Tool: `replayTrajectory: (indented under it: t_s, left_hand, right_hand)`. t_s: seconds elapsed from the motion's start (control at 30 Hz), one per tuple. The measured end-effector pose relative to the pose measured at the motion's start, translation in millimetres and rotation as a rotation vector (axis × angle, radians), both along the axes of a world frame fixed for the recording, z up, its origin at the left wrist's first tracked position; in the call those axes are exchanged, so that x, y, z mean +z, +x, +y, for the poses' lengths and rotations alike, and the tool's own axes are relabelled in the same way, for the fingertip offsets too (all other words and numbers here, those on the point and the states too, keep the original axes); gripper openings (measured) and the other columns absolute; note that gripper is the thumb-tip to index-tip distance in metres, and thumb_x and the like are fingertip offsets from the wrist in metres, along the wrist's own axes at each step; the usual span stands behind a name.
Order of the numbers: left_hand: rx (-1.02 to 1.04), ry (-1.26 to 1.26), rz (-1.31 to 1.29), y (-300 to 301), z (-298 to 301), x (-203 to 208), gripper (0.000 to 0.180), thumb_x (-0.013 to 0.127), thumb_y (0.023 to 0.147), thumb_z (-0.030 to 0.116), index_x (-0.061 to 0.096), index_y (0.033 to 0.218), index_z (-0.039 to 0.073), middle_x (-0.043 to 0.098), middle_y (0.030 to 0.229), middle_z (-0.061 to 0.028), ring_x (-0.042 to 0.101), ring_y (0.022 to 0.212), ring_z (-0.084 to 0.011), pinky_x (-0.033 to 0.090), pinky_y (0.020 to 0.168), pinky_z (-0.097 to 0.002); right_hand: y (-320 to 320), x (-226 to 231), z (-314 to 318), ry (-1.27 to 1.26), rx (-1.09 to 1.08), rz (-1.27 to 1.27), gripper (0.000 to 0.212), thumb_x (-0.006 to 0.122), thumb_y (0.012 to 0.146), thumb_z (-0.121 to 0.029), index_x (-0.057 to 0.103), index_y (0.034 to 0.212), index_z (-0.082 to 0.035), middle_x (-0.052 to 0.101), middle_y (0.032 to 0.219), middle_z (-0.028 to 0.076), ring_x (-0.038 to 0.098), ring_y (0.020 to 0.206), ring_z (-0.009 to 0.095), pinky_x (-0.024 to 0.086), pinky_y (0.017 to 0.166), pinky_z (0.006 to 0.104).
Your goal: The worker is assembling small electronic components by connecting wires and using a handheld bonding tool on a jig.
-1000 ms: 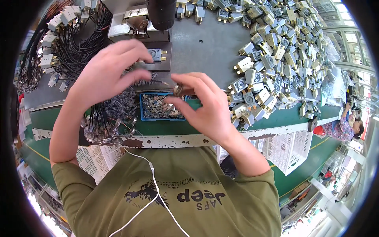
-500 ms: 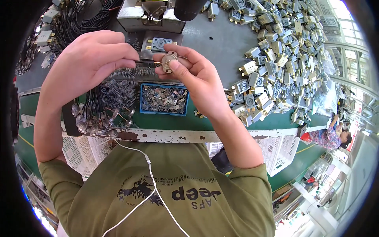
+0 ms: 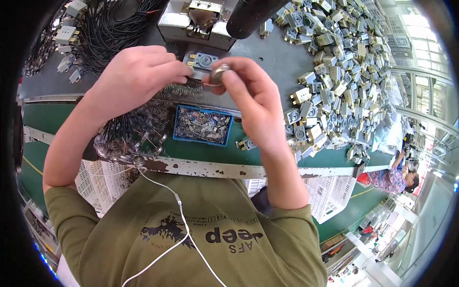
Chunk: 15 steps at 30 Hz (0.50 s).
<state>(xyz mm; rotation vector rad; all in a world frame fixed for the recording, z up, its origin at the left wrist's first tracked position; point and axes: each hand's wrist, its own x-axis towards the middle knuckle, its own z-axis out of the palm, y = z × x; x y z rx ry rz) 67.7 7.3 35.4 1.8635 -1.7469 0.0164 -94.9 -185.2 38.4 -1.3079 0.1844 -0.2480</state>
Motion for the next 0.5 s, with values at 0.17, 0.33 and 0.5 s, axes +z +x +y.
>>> replayTrajectory:
  t_s: [0.17,0.33,0.5]
  left_hand:
    - [-0.038,0.138,-0.341,-1,7,10,0.016,0.067,0.078,0.011,0.064,0.094,0.010,0.060,0.083,-0.0013,0.065,0.083,-0.0194,0.055,0.072,-0.0353]
    - [-0.017,0.077,-0.263,-6,4,4,0.014,0.069,0.079,0.013,0.062,0.091,0.009,0.061,0.085,-0.0018,0.065,0.084,-0.0204,0.054,0.072,-0.0354]
    - [-0.044,0.062,-0.132,-13,2,12,0.021,0.075,0.083,0.021,0.060,0.089,0.008,0.063,0.085,-0.0034,0.066,0.083,-0.0228,0.053,0.071,-0.0369]
  right_hand:
    - [23,10,-17,-0.555,0.512,0.315,0.022,0.055,0.106,-0.012,0.065,0.118,0.004,0.069,0.099,0.004,0.065,0.096,0.013,0.051,0.085,0.0297]
    - [9,10,-8,-0.557,0.381,0.319,0.027,0.059,0.105,-0.008,0.064,0.128,0.004,0.071,0.103,0.006,0.066,0.099,0.013,0.054,0.089,0.0288]
    - [-15,0,3,-0.472,0.138,0.182,0.037,0.066,0.101,-0.003,0.062,0.137,0.002,0.072,0.109,0.009,0.068,0.101,0.013,0.055,0.094,0.0268]
